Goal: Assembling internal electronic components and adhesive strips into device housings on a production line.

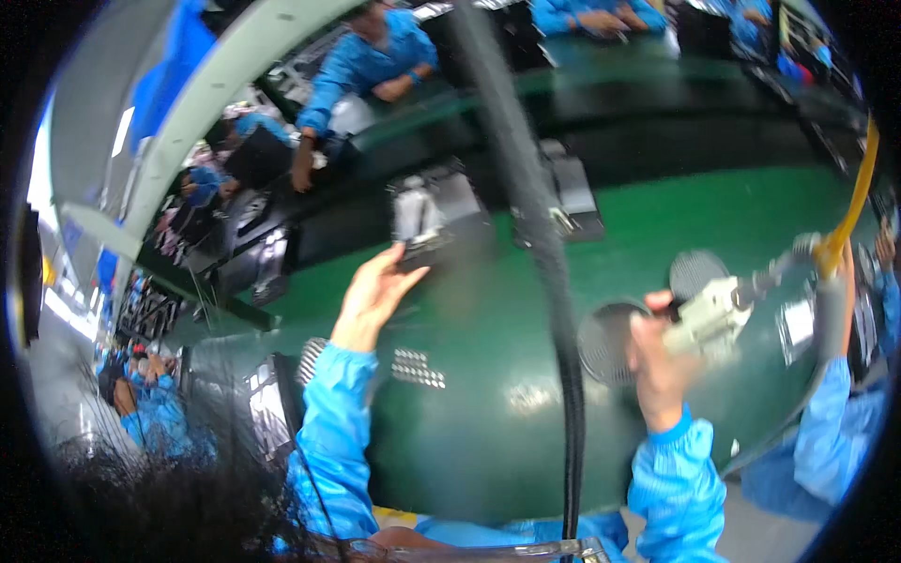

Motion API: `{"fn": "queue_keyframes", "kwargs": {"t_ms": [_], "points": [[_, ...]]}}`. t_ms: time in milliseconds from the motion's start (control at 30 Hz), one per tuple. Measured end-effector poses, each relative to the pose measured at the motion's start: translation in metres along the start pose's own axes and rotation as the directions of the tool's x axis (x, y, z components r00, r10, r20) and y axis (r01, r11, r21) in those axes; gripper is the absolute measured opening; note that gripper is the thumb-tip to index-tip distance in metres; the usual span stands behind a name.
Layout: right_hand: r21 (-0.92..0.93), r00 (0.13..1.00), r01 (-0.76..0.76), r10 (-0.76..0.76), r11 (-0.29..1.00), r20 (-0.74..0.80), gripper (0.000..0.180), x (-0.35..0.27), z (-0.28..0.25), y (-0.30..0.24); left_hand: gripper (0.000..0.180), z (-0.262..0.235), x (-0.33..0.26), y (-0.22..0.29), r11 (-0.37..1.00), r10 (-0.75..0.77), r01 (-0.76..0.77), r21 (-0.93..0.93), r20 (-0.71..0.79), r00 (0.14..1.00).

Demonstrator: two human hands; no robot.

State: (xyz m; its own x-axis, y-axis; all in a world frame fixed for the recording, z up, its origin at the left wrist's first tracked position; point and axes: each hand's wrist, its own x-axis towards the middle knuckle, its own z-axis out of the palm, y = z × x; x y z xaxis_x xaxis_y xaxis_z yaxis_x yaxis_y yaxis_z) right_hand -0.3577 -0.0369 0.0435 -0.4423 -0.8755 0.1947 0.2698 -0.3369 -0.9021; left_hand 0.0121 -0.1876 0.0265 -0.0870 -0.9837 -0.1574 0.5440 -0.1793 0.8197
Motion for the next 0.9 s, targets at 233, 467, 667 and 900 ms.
{"fn": "queue_keyframes", "kwargs": {"t_ms": [233, 467, 667, 900], "points": [[0.021, 0.987, 0.153, -0.154, 0.988, 0.054, 0.030, 0.016, 0.007, -0.011, 0.047, 0.052, -0.171, -0.029, 0.977, -0.074, 0.099, 0.187, -0.137, 0.988], [-0.015, 0.979, 0.185, -0.183, 0.983, 0.093, 0.028, 0.028, 0.002, 0.040, 0.061, 0.028, -0.222, -0.069, 0.953, -0.174, 0.213, 0.216, -0.185, 0.967], [-0.111, 0.969, 0.247, -0.242, 0.963, 0.059, 0.027, 0.038, -0.028, -0.011, 0.060, 0.029, -0.198, -0.085, 0.958, -0.131, 0.109, 0.264, 0.068, 0.989], [0.002, 0.957, 0.267, -0.265, 0.964, 0.119, 0.031, 0.002, 0.009, 0.033, 0.049, 0.022, -0.221, -0.072, 0.505, 0.050, -0.005, 0.863, -0.023, 0.998]]}}
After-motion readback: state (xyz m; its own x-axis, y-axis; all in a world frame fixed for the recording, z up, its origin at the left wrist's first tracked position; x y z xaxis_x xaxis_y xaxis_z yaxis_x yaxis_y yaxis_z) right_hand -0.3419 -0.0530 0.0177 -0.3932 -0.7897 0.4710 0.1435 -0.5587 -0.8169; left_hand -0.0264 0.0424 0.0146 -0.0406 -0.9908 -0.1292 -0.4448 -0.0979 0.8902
